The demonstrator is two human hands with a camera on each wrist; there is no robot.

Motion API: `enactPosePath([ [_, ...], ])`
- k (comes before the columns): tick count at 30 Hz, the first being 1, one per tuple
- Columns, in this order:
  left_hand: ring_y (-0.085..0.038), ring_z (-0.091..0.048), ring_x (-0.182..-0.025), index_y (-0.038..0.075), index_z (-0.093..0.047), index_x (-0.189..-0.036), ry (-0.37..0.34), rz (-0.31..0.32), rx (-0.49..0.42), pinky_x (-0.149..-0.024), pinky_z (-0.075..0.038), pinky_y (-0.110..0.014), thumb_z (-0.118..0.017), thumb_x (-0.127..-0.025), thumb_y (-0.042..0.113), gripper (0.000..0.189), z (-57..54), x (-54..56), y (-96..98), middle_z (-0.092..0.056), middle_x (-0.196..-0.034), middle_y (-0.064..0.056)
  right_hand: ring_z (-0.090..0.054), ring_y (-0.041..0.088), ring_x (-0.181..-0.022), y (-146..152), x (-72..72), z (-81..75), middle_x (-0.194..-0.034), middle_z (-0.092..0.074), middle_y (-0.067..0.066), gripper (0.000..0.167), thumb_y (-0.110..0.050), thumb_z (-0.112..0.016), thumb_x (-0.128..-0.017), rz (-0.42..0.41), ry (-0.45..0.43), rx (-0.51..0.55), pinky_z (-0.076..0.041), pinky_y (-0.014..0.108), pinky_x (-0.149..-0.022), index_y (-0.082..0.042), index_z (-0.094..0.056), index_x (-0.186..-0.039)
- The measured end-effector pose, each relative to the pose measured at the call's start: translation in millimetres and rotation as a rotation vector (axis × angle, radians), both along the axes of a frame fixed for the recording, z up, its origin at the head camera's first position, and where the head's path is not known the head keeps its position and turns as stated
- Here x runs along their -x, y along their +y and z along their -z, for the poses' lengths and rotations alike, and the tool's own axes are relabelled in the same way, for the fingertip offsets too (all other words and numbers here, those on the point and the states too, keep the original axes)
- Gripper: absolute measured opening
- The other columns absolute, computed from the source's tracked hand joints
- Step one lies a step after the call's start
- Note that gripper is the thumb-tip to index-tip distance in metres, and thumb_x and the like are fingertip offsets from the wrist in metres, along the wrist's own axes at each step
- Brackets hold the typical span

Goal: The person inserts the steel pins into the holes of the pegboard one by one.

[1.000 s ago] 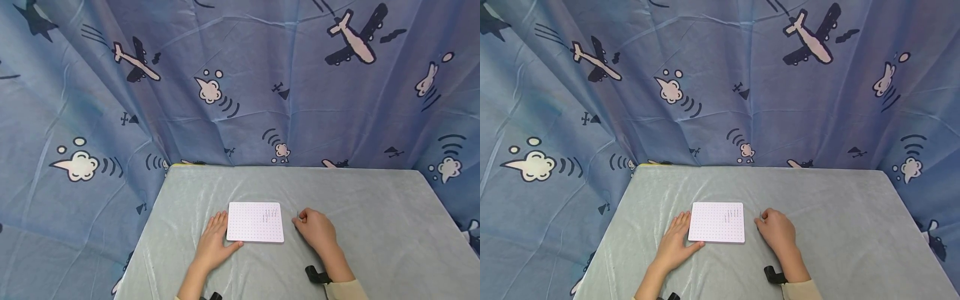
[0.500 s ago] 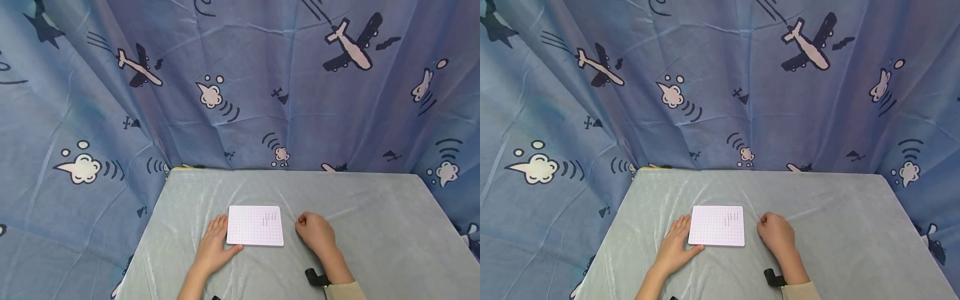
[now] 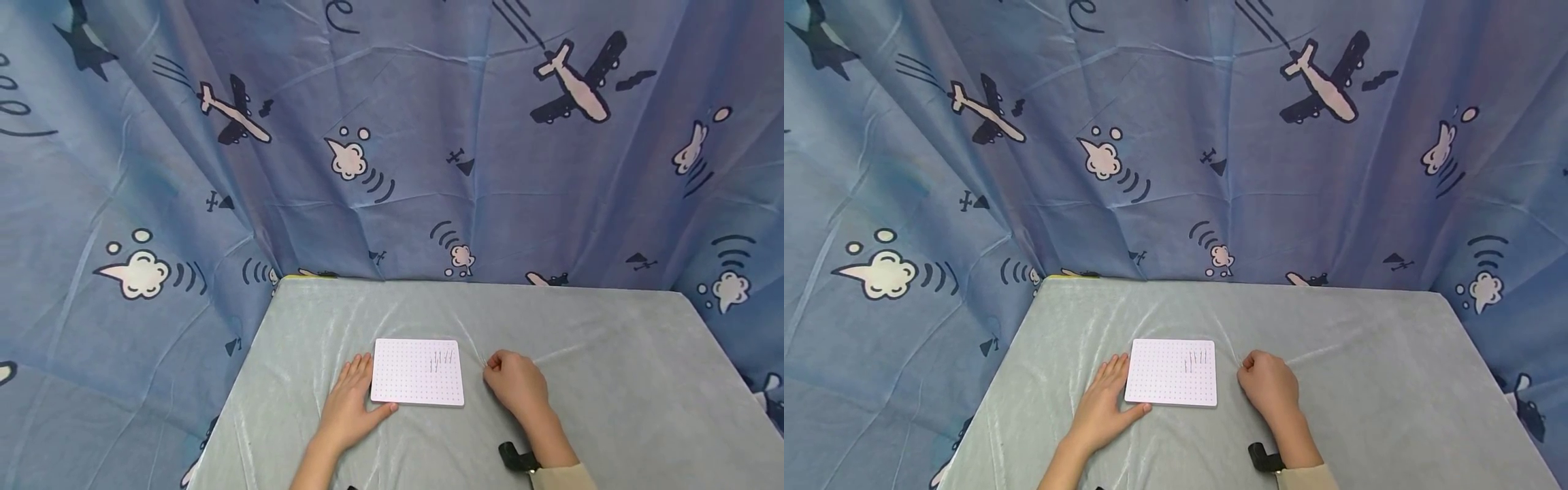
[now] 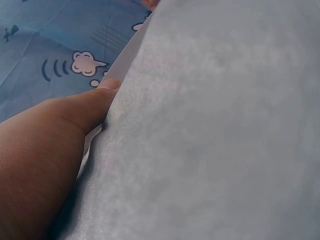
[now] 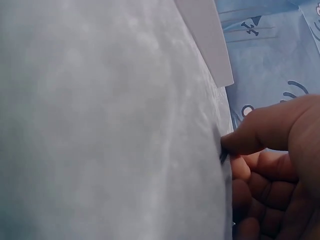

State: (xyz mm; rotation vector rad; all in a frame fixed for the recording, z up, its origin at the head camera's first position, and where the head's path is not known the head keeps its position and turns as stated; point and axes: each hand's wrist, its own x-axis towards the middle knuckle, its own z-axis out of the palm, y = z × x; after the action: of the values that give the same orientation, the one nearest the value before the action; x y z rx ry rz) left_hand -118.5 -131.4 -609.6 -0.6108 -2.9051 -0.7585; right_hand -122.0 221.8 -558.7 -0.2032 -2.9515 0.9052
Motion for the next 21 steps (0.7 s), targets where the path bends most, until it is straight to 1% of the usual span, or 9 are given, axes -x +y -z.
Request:
enactPosePath([
  [8,-0.028,-0.03,-0.164,0.001,-0.044,-0.166,-0.011,-0.005,0.01,-0.138,-0.016,-0.039,-0.074,-0.09,0.075,0.11,0.2,-0.4,-0.2,-0.042,-0.171,-0.016,-0.055,0.018,-0.063,4.2,1.3,3.1,-0.07,-0.061,-0.002,0.009,-0.011,-0.07,-0.09,-0.003,0.014,0.032,-0.047,0.035,-0.056,-0.01,-0.073,-0.081],
  [12,-0.029,-0.03,-0.164,0.001,-0.044,-0.166,-0.011,-0.005,0.01,-0.138,-0.017,-0.041,-0.073,-0.09,0.076,0.11,0.2,-0.2,-0.2,-0.042,-0.171,-0.016,-0.055,0.017,-0.065,4.9,0.7,2.8,-0.071,-0.062,-0.003,0.009,-0.012,-0.072,-0.091,-0.008,0.017,0.048,-0.048,0.035,-0.058,-0.01,-0.074,-0.083],
  [21,-0.029,-0.03,-0.164,0.001,-0.045,-0.166,-0.009,-0.007,-0.002,-0.138,-0.017,-0.042,-0.074,-0.09,0.075,0.11,-0.1,-0.6,0.1,-0.042,-0.171,-0.016,-0.057,0.018,-0.067,6.6,0.7,1.7,-0.075,-0.064,-0.001,0.009,-0.013,-0.074,-0.095,0.007,-0.003,0.105,-0.048,0.035,-0.061,-0.009,-0.076,-0.087],
])
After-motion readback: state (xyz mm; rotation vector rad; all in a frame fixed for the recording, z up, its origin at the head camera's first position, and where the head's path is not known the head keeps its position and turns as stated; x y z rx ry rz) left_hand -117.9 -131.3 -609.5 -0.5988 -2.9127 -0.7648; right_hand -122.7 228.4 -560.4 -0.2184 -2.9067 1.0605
